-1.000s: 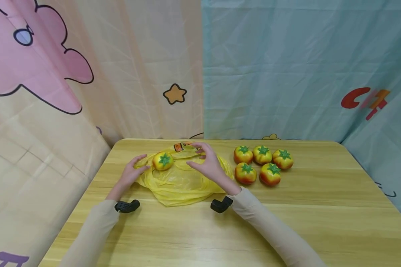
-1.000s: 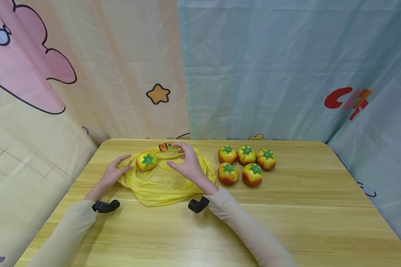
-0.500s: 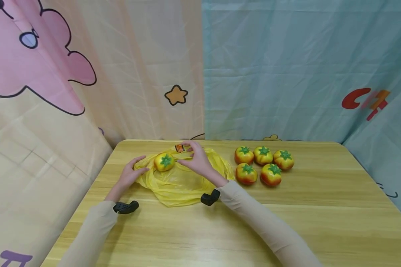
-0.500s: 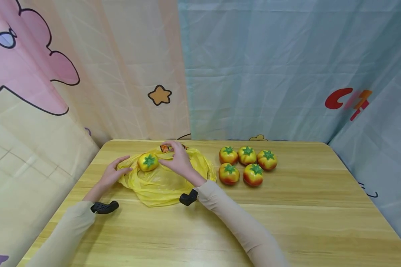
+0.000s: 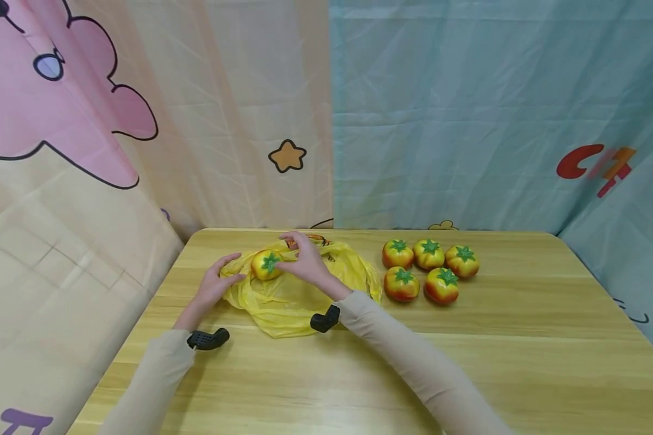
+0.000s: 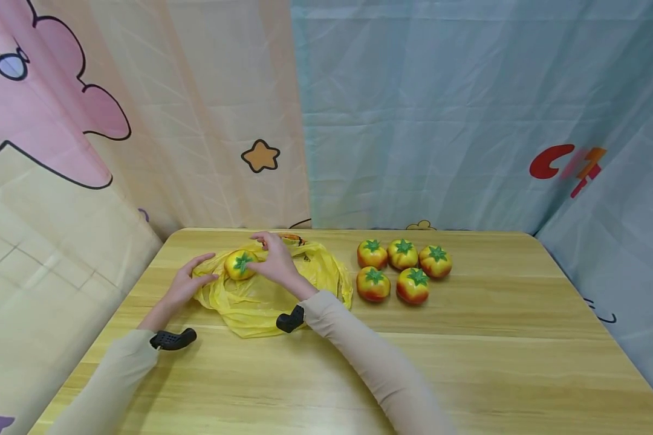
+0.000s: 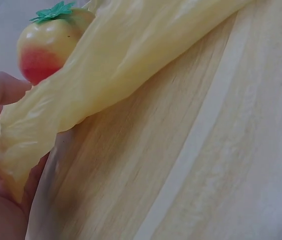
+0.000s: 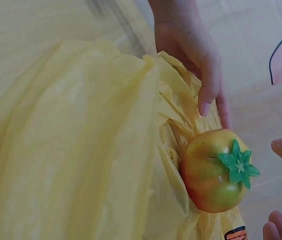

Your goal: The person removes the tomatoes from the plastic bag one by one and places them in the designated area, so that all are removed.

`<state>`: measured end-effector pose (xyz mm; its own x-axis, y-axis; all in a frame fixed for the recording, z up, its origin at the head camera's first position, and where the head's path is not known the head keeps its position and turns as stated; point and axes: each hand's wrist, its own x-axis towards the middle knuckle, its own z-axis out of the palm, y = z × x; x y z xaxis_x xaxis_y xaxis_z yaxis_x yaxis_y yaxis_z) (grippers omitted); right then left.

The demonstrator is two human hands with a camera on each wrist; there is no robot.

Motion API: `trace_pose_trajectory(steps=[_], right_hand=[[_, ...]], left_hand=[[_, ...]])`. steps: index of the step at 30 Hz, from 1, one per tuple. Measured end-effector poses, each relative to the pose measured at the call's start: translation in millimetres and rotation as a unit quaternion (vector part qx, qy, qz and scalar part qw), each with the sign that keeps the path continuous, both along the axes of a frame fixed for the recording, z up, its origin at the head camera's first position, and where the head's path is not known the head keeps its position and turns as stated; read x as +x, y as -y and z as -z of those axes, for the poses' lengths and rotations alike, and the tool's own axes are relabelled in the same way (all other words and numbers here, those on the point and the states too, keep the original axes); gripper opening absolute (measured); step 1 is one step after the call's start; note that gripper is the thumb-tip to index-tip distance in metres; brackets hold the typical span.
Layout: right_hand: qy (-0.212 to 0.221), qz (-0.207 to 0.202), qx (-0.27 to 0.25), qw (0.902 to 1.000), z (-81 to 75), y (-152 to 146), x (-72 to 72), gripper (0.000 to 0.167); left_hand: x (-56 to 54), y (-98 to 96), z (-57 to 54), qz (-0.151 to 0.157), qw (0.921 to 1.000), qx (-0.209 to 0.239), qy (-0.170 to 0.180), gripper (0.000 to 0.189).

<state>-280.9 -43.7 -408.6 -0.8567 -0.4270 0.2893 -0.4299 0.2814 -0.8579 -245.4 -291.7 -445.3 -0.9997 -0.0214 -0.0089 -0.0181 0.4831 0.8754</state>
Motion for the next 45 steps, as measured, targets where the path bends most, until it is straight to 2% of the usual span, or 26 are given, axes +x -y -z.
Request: trace_pose_trajectory(steps=[10,11,20,29,45], right_hand=[[0.021,0.013,0.028,0.9993,15.1,12.3,-4.2,0.061],[0.022,0.014,0.029,0.9992,16.6,13.5,-4.4,0.061],[0.024,0.020,0.028,0.9991,31.3,23.1,-5.5,0.065],[0.016,0.006,0.013,0.9998,35.1,27.7,-2.9,0.067],[-0.002,0.029,0.032,0.9991,40.2,32.6,2.6,0.067]], left_hand=[[1.1,-4.9,0.5,0.003,0.9999,0.016,0.002,0.062],[3.6,-7.2,-3.5,0.003,0.9998,0.019,0.005,0.061],[2.9,-1.7,1.2,-0.003,0.9999,0.011,-0.002,0.062],[6.1,-0.7,-1.5,0.001,0.9999,0.006,-0.008,0.062],[8.1,-5.2,-3.0,0.014,0.9997,0.006,-0.019,0.062]])
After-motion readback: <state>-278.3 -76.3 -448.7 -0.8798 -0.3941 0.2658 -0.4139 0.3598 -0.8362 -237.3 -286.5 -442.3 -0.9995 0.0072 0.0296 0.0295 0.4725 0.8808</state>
